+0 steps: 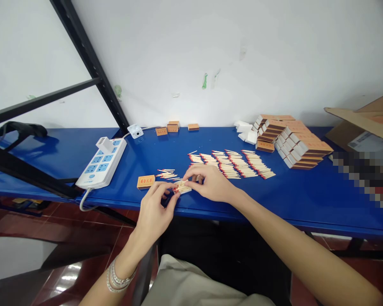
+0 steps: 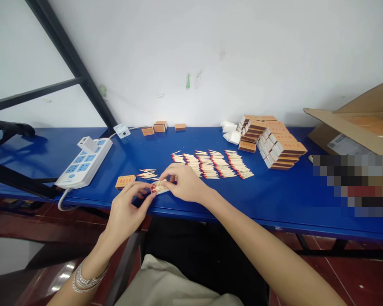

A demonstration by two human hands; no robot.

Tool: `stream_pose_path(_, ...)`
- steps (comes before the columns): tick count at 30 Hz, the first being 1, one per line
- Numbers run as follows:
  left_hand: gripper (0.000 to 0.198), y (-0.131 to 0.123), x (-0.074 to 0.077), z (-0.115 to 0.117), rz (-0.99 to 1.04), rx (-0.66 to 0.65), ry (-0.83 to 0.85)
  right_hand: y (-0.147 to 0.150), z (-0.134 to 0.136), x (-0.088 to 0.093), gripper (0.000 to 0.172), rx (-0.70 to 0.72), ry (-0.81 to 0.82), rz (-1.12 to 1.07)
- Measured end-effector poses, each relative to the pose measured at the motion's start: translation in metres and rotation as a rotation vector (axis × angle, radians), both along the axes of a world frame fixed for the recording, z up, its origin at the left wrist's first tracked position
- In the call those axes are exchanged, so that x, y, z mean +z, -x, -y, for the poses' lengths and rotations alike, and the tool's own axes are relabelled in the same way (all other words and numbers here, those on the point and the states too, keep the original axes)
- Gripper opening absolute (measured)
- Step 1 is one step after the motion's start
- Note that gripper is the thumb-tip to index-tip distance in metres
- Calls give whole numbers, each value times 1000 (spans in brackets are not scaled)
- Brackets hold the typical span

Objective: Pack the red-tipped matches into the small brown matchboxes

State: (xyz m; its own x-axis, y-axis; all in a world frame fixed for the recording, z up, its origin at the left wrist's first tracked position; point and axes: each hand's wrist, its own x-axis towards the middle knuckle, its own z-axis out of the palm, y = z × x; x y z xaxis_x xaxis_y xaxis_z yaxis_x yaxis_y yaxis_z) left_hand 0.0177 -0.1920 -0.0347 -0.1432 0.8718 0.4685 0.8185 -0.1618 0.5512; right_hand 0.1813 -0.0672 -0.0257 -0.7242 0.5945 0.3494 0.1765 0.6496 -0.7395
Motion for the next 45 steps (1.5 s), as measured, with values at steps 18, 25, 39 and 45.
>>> stream_pose_path(18,16,15,14,-23,0,-95,138,3,-10,6,17,120,-86,228)
stream_pose_path(25,18,18,18,-26,26,-171,121,3,-5,8,14,78,-102,232)
stream_pose_path(39,26,18,9,-8,-50,-130,65,4,1,5,18,106,-121,145)
stream_pose_path(45,13,16,5,-8,-69,-134,20,4,5,3,17,85,-154,133)
